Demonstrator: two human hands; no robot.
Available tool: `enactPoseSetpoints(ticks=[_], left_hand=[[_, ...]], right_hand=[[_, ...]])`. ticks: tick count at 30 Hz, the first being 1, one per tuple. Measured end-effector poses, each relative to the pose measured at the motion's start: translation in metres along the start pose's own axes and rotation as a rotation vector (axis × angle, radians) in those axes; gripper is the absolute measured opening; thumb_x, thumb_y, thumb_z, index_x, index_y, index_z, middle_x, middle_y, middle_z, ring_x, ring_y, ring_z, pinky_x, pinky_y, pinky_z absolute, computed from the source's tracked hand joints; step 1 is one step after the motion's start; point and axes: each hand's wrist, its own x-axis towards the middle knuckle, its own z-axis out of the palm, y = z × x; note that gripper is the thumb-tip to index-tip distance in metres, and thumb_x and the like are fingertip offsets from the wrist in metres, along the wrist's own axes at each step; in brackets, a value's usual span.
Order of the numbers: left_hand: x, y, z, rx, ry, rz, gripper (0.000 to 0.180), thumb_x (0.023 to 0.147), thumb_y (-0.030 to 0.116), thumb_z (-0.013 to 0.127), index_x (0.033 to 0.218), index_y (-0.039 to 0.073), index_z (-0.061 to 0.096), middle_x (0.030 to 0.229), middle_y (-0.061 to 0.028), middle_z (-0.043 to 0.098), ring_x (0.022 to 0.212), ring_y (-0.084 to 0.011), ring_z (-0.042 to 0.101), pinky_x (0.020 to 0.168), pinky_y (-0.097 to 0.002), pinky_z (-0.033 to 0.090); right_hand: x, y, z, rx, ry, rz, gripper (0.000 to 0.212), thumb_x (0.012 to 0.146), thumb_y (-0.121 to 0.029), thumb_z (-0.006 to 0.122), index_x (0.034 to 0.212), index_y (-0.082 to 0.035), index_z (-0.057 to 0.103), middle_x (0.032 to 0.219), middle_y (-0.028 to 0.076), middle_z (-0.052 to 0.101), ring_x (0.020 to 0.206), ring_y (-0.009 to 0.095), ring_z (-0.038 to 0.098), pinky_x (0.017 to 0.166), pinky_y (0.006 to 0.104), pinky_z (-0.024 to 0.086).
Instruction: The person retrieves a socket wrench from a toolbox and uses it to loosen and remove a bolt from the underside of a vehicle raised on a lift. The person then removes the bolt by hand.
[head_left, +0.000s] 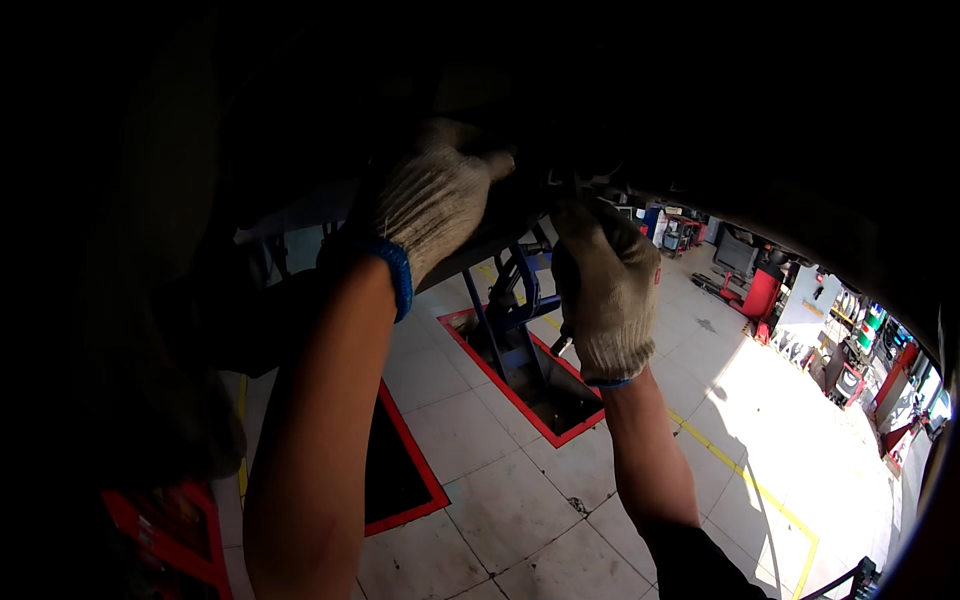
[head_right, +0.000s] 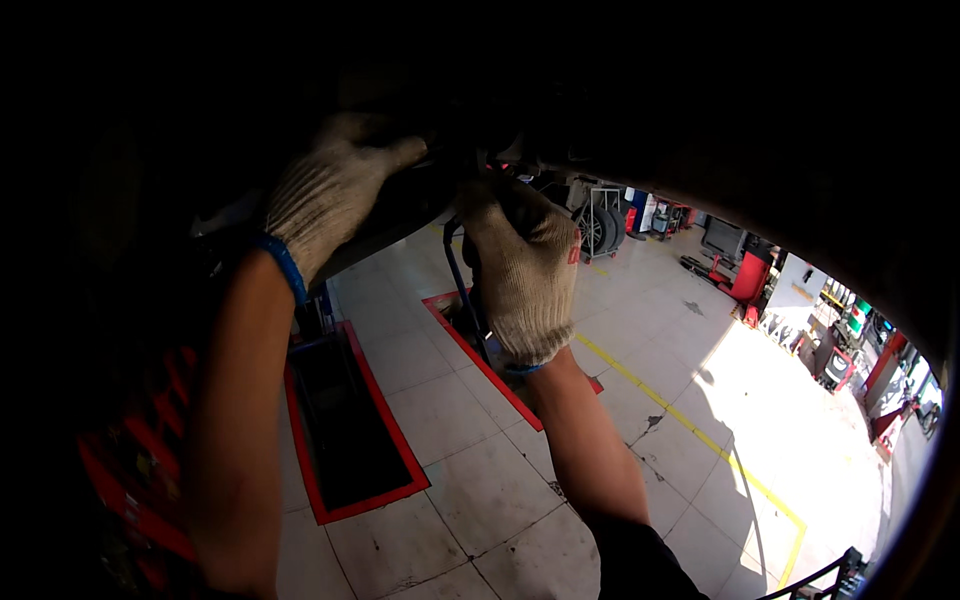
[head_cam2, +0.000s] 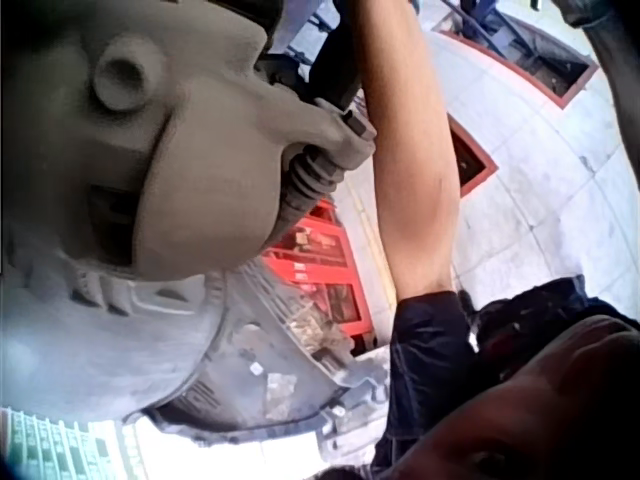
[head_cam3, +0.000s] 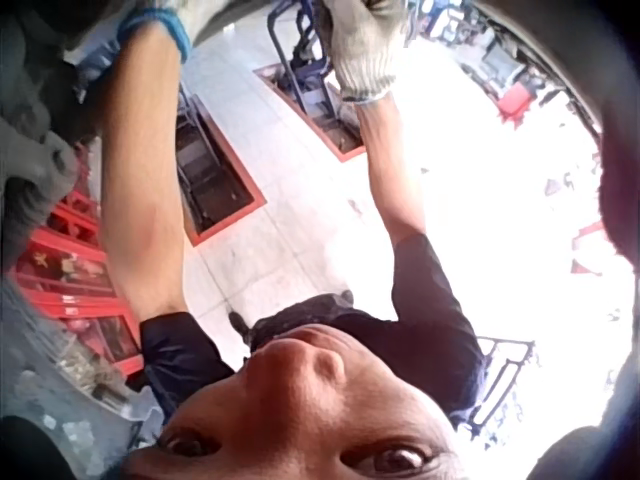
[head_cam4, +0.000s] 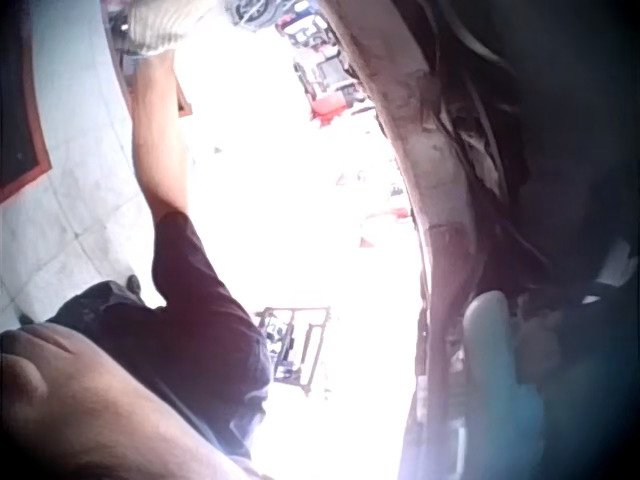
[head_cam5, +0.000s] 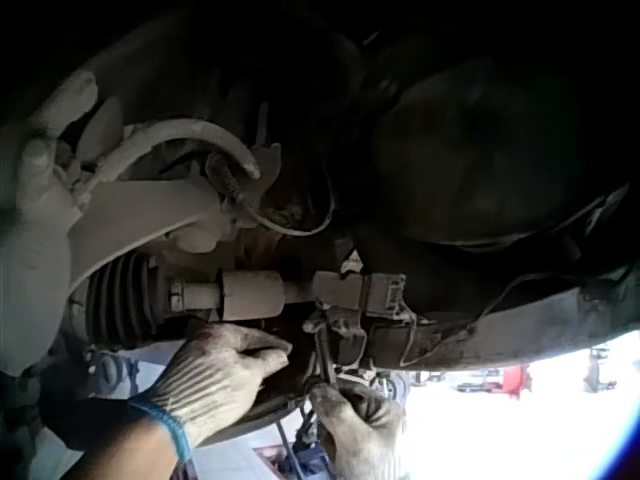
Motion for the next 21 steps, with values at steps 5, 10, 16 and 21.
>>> enactPoseSetpoints(ticks=[5, 10, 16, 21], left_hand=[[-0.016, 0.019, 0.000, 0.005, 0.028, -0.196, 0.072, 0.092, 0.065, 0.064, 0.139, 0.010, 0.061, 0.130, -0.0219, 0.065, 0.124, -0.0379, 0.063, 0.104, -0.0571, 0.050], [-0.008, -0.001, -0.002, 0.089, 0.052, -0.010, 0.079, 0.091, 0.069, 0.063, 0.141, 0.008, 0.059, 0.133, -0.0239, 0.063, 0.126, -0.0397, 0.061, 0.105, -0.0579, 0.048], [-0.007, 0.002, -0.002, 0.033, -0.011, -0.051, 0.090, 0.088, 0.075, 0.061, 0.146, 0.007, 0.054, 0.139, -0.0253, 0.059, 0.132, -0.0410, 0.056, 0.108, -0.0610, 0.045], [-0.013, 0.009, -0.003, 0.027, -0.026, -0.105, 0.094, 0.086, 0.076, 0.062, 0.148, 0.007, 0.051, 0.142, -0.0259, 0.057, 0.137, -0.0421, 0.052, 0.109, -0.0639, 0.043]], right_hand=[[0.028, 0.021, 0.010, -0.470, 0.156, -0.634, 0.019, 0.096, -0.018, 0.071, 0.100, 0.001, 0.074, 0.064, 0.000, 0.059, 0.056, 0.006, 0.054, 0.048, 0.0234, 0.039], [0.020, 0.021, 0.023, -0.278, 0.101, -0.458, 0.019, 0.094, -0.001, 0.068, 0.111, -0.008, 0.072, 0.065, 0.002, 0.059, 0.055, 0.011, 0.057, 0.048, 0.0249, 0.045], [0.014, 0.017, 0.016, -0.101, 0.050, -0.359, 0.015, 0.095, 0.000, 0.068, 0.108, -0.007, 0.071, 0.064, -0.001, 0.055, 0.054, 0.007, 0.053, 0.046, 0.0220, 0.041], [-0.003, 0.002, 0.006, 0.205, -0.019, -0.119, 0.019, 0.099, -0.018, 0.067, 0.092, -0.001, 0.072, 0.057, -0.004, 0.051, 0.051, 0.003, 0.044, 0.044, 0.0216, 0.029]])
